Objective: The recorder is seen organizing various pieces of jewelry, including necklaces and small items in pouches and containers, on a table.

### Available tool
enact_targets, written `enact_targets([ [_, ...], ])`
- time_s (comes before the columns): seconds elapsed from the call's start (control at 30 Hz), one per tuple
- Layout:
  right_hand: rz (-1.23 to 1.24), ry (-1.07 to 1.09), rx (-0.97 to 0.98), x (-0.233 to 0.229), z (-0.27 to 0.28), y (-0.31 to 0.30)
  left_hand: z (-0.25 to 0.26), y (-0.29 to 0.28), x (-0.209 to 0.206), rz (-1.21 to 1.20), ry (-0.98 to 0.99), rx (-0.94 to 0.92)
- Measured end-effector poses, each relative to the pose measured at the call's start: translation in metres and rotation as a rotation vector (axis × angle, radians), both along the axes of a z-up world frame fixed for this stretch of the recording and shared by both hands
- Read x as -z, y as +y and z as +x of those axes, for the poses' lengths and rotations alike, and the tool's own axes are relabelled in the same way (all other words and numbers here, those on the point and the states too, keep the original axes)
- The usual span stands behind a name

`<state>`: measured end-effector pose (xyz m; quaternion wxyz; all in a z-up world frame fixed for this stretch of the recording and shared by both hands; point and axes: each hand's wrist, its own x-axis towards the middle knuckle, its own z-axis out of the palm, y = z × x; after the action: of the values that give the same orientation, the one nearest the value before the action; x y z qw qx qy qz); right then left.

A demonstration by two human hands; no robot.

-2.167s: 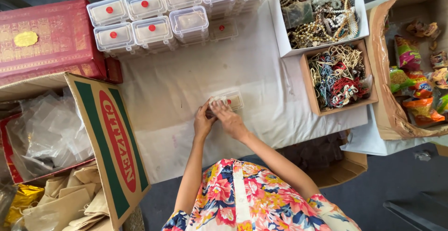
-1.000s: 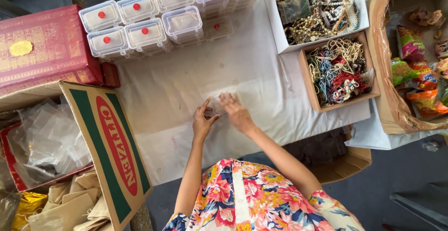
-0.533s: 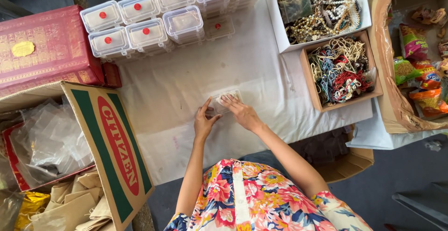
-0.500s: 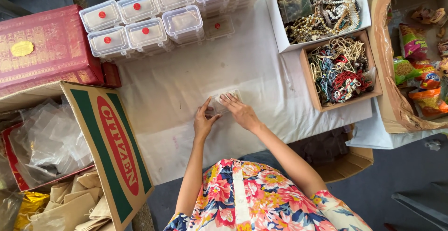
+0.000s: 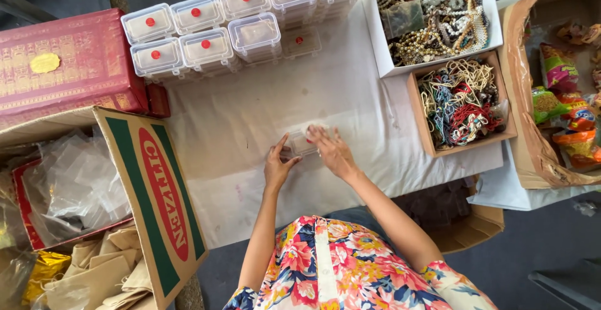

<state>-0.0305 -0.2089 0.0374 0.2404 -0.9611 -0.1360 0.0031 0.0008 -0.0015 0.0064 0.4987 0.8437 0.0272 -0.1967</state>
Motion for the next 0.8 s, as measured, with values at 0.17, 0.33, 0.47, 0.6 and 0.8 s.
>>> enact_targets([
  [0.17, -0.099, 0.007, 0.112, 0.007, 0.008, 0.034, -0.002, 0.002, 0.013, 0.013, -0.006, 0.003],
  [0.33, 0.076, -0.014, -0.043, 0.022, -0.009, 0.045, -0.006, 0.01, 0.052, 0.013, -0.179, 0.022],
  [0.47, -0.065, -0.089, -0.123, 0.018, -0.016, 0.006, -0.001, 0.002, 0.005, 0.001, -0.046, 0.01],
  [0.6, 0.067, -0.052, 0.23, 0.027, -0.022, -0.039, 0.001, 0.0, 0.0, 0.021, 0.002, 0.013],
  [0.8, 0.081, -0.175, 0.533, 0.064, -0.063, -0.085, -0.002, 0.006, 0.012, -0.018, -0.108, 0.09],
])
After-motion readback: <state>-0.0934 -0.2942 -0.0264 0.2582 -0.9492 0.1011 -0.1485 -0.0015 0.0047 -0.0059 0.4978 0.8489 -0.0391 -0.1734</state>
